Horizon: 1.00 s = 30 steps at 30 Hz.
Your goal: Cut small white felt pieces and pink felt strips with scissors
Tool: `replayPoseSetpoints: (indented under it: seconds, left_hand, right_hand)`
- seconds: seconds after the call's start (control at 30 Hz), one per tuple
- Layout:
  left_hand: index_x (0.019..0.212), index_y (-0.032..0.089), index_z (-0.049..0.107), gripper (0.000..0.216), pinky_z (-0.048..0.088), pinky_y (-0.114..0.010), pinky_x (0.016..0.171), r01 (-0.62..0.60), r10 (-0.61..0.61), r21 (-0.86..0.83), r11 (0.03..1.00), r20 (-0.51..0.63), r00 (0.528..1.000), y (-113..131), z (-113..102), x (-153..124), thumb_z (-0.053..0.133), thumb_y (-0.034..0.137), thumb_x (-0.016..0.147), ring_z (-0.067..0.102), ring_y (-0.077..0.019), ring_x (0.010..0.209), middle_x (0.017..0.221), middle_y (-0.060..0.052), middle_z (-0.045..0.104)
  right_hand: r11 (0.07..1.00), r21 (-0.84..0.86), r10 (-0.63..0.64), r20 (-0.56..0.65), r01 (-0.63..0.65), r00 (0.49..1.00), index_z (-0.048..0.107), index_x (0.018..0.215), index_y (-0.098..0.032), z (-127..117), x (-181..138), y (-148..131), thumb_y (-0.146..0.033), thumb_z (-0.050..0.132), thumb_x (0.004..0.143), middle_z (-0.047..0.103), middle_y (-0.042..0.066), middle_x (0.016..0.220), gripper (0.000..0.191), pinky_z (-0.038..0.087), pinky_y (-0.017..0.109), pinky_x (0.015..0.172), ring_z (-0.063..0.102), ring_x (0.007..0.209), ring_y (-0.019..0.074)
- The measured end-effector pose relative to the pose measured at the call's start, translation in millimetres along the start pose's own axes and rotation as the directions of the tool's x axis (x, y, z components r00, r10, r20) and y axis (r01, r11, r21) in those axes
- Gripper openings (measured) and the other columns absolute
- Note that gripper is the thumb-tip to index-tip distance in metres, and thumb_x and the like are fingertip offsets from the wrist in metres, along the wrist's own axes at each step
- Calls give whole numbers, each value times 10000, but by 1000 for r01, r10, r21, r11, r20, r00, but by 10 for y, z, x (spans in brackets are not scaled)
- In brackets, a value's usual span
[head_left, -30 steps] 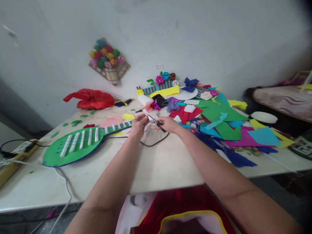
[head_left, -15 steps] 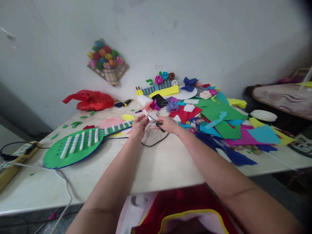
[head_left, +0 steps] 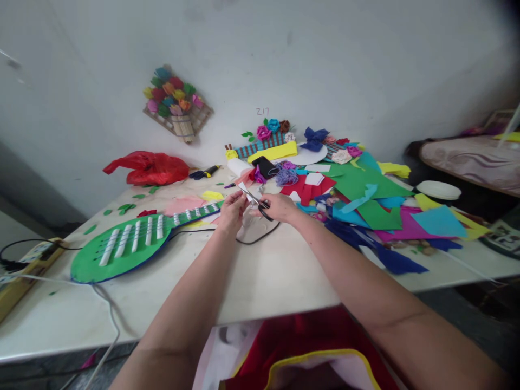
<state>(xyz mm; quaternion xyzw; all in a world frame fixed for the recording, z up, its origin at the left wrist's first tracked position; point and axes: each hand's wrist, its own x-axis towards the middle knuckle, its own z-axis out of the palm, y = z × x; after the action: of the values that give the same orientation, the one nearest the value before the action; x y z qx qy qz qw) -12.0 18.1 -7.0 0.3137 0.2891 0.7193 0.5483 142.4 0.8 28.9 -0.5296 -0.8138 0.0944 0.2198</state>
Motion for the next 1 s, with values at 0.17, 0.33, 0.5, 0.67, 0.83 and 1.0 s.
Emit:
replayPoseSetpoints:
  seconds: [0.17, 0.33, 0.5, 0.67, 0.83, 1.0]
  left_hand:
    - [713, 137, 613, 248, 495, -229, 700, 1, -1, -26, 1000, -17, 1000, -6, 7, -7, 764, 68, 529, 610, -85, 633, 675, 10, 650]
    - [703, 128, 623, 216, 492, -226, 701, 5, -7, -36, 999, -35, 999, 14, 36, -33, 747, 47, 546, 610, -82, 636, 678, 4, 653]
    - [707, 121, 628, 194, 489, -218, 683, -3, 1, -34, 999, -49, 999, 15, 45, -27, 737, 50, 562, 602, -77, 614, 664, 2, 649]
    - [705, 124, 622, 182, 488, -220, 685, 4, -6, -28, 1000, -64, 998, 4, 35, -5, 726, 41, 580, 595, -72, 595, 654, 7, 639]
    - [685, 121, 624, 157, 487, -212, 668, 19, -23, -44, 999, -84, 996, 20, 43, -11, 695, 12, 597, 598, -77, 597, 639, 2, 638]
    - [679, 125, 620, 171, 489, -210, 671, 34, -37, -39, 999, -75, 997, 28, 52, -20, 689, -1, 587, 604, -81, 609, 651, 0, 644]
  right_hand:
    - [999, -37, 5, -12, -5, 1000, 628, 895, -247, 13, -8, -31, -633, 527, 694, 676, 26, 829, 447, 337, 228, 580, 594, 767, 169]
    - [998, -64, -4, -16, 3, 1000, 622, 919, -243, 43, 9, -18, -615, 520, 716, 680, 33, 852, 436, 362, 233, 615, 605, 818, 180]
    - [993, -114, -16, -40, 11, 999, 614, 943, -237, 63, 25, -15, -599, 519, 729, 683, 49, 865, 431, 383, 253, 658, 608, 856, 199]
    - [988, -153, -42, -60, 33, 997, 606, 964, -227, 69, 29, -23, -596, 509, 738, 683, 60, 862, 443, 389, 264, 662, 612, 850, 208]
    - [983, -178, -60, -58, 48, 997, 601, 980, -220, 82, 39, -16, -585, 494, 755, 682, 74, 862, 442, 395, 276, 674, 614, 850, 216]
    - [981, -184, -70, -56, 59, 996, 596, 965, -219, 64, 17, -25, -619, 464, 751, 681, 81, 858, 472, 401, 287, 672, 617, 850, 225]
